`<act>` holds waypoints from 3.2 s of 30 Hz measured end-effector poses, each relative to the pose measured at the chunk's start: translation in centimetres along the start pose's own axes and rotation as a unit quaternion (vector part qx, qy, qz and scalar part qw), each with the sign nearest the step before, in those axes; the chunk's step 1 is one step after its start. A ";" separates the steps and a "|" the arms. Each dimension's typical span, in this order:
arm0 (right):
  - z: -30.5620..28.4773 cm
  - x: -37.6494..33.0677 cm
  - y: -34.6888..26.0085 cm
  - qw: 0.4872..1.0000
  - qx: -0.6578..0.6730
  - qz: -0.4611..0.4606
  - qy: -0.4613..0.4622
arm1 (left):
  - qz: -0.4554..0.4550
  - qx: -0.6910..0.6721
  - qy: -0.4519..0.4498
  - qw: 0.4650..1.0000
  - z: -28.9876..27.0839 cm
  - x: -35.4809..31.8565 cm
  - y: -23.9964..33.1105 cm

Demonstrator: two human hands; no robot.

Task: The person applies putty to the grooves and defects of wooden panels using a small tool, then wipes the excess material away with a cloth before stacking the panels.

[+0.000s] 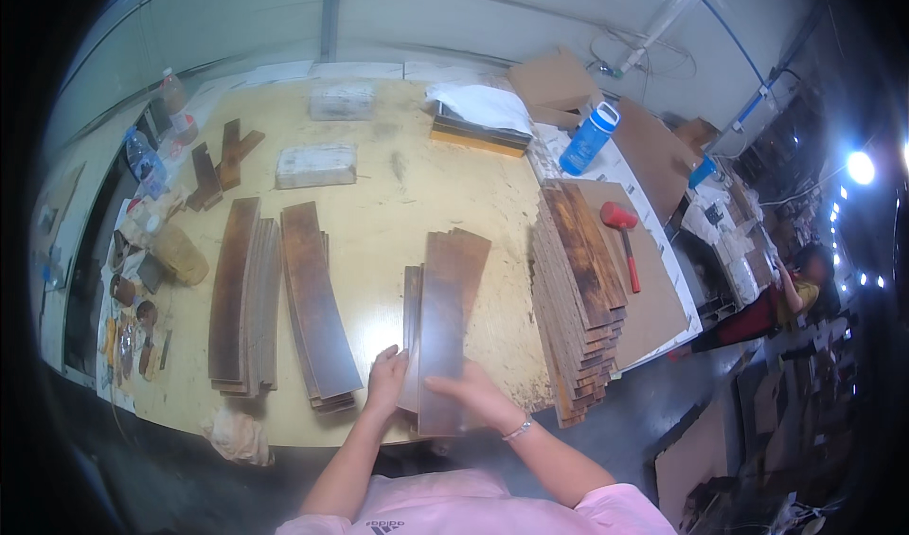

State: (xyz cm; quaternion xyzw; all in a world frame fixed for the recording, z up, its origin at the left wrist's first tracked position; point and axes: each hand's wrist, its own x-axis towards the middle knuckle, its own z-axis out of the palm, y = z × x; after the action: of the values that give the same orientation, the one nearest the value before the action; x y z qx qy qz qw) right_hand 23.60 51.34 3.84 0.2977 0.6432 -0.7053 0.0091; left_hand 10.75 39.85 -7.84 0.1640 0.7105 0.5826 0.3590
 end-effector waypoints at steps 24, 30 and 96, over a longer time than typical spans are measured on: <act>1.9 6.3 5.6 0.964 0.199 -0.097 0.146 | -0.096 -0.362 0.076 0.924 0.2 -2.6 2.9; -6.8 -8.1 8.7 0.869 -0.177 -0.198 0.418 | -0.052 -0.191 0.113 0.974 -1.3 -14.0 -1.3; -16.7 -14.3 11.1 0.961 -0.225 0.101 0.125 | -0.138 -0.392 -0.136 0.899 13.1 -3.8 4.5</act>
State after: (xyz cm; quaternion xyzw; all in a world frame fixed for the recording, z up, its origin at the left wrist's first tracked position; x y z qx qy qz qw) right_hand 46.55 59.43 0.09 0.4371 0.7481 -0.4948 0.0667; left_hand 21.75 47.91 -3.18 -0.0117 0.3842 0.7306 0.5643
